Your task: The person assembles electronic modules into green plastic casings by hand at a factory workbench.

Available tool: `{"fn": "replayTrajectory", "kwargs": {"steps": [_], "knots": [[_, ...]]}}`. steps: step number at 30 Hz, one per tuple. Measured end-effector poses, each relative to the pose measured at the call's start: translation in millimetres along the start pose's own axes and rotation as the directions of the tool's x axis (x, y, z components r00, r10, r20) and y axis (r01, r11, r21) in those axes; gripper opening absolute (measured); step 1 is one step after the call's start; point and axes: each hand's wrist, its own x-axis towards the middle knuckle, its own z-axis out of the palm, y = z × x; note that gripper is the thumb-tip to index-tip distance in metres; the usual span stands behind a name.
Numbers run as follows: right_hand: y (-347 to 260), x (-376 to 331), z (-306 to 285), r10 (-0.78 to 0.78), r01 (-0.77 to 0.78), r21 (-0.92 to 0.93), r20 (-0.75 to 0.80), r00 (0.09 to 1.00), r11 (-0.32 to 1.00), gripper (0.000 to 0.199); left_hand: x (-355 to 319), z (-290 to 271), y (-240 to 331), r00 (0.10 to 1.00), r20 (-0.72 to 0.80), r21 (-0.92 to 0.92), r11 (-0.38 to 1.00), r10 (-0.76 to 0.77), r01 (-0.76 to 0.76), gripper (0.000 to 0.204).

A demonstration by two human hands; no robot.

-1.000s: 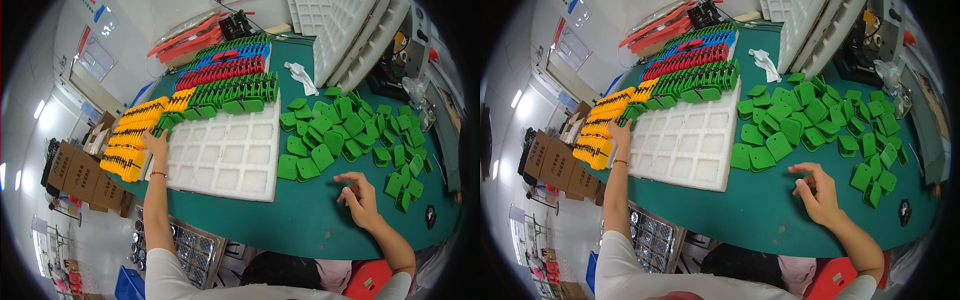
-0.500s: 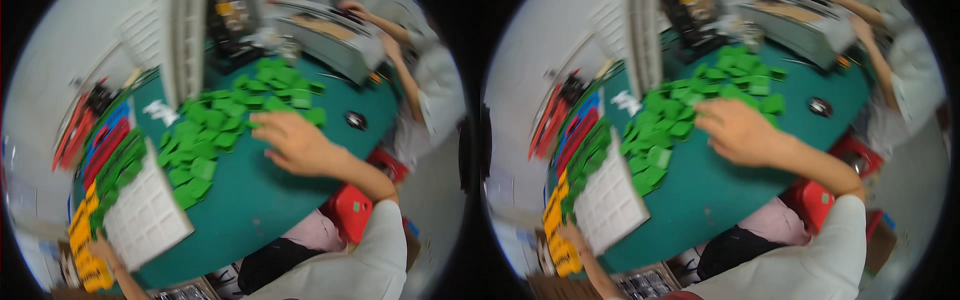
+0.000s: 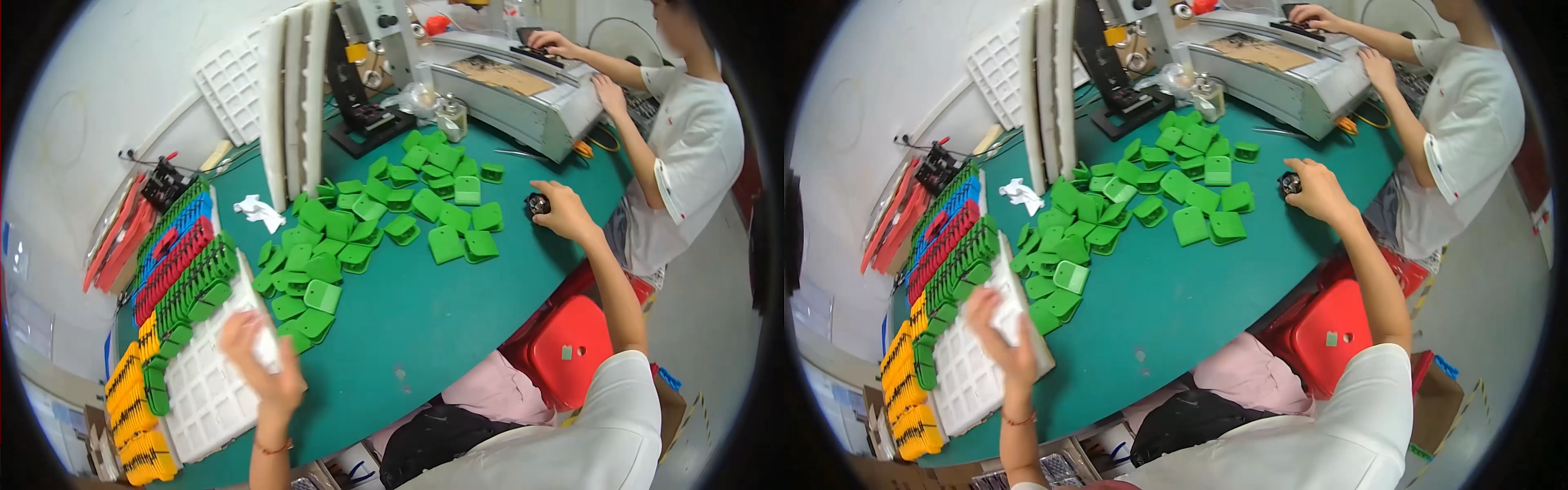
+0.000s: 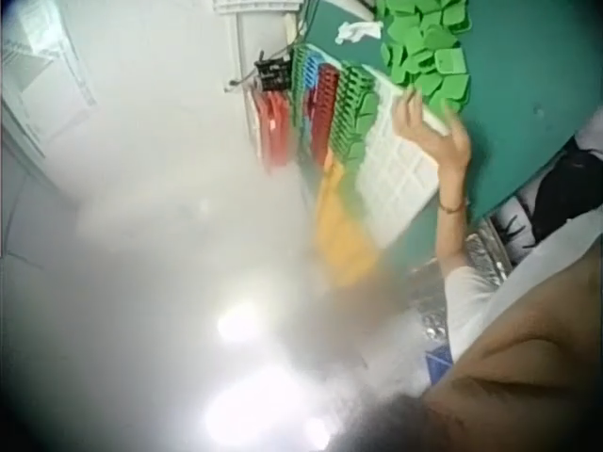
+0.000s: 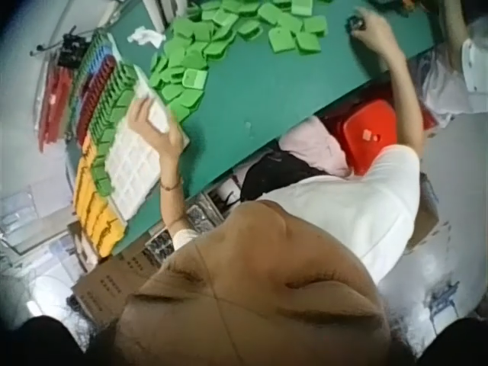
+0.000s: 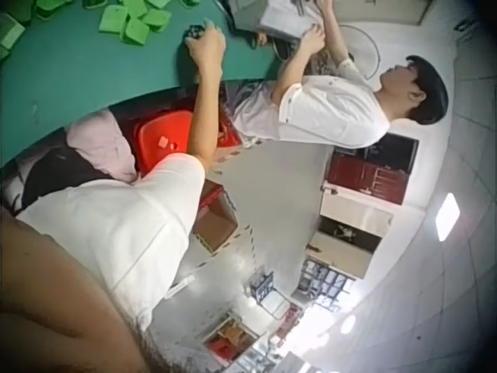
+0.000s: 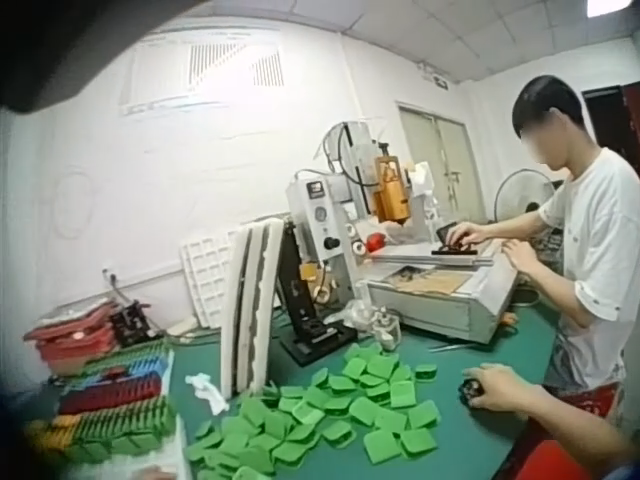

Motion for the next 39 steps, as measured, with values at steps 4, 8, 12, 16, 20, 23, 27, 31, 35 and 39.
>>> {"fn": "replayTrajectory", "kwargs": {"steps": [4, 8, 12, 16, 20, 23, 27, 31, 35, 39], "knots": [[-91.3, 13.1, -16.2, -0.209, 0.286, 0.377, -0.233, 0.95, 0.881, 0.067, -0.4, 29.4, 34.4, 0.913, 0.403, -0.466, 0.845, -0.059, 0.261, 0.03], [-196.2, -1.3, -5.9, -0.697, 0.626, 0.558, -0.114, 0.708, 0.545, 0.07, -22.7, 51.8, 28.3, 0.689, 0.661, -0.654, 0.223, -0.296, 0.723, 0.037], [-241.6, -13.3, 30.7, -0.887, 0.709, 0.604, -0.01, 0.462, 0.363, 0.074, -26.2, 53.6, 27.2, 0.437, 0.828, -0.546, -0.322, -0.352, 0.774, 0.053], [-245.3, -16.3, 63.9, -0.872, 0.678, 0.669, -0.09, 0.481, 0.305, 0.072, -28.3, 46.5, 21.2, 0.389, 0.826, -0.543, -0.389, -0.408, 0.744, 0.047], [-241.7, -8.7, 62.9, -0.893, 0.702, 0.639, -0.05, 0.447, 0.315, 0.061, -29.6, 46.0, 14.8, 0.347, 0.823, -0.548, -0.466, -0.45, 0.694, 0.046], [-238.2, -7.2, 68.7, -0.886, 0.69, 0.643, -0.037, 0.463, 0.334, 0.053, -30.4, 45.9, 13.8, 0.289, 0.825, -0.53, -0.486, -0.486, 0.695, 0.046], [-236.7, -5.0, 74.8, -0.865, 0.714, 0.616, -0.101, 0.491, 0.333, 0.052, -28.8, 45.9, 8.4, 0.34, 0.843, -0.531, -0.547, -0.417, 0.647, 0.045], [-237.1, -2.2, 73.8, -0.827, 0.63, 0.692, -0.085, 0.556, 0.353, 0.054, -28.3, 44.9, 3.7, 0.413, 0.862, -0.491, -0.691, -0.295, 0.53, 0.046], [-233.1, 0.1, 76.3, -0.829, 0.677, 0.661, -0.148, 0.539, 0.323, 0.058, -27.4, 45.6, 1.7, 0.429, 0.881, -0.426, -0.727, -0.199, 0.538, 0.048], [-233.1, 0.2, 75.0, -0.798, 0.687, 0.646, -0.195, 0.57, 0.333, 0.059, -27.9, 42.1, -3.7, 0.43, 0.899, -0.34, -0.757, -0.086, 0.559, 0.056]]}}
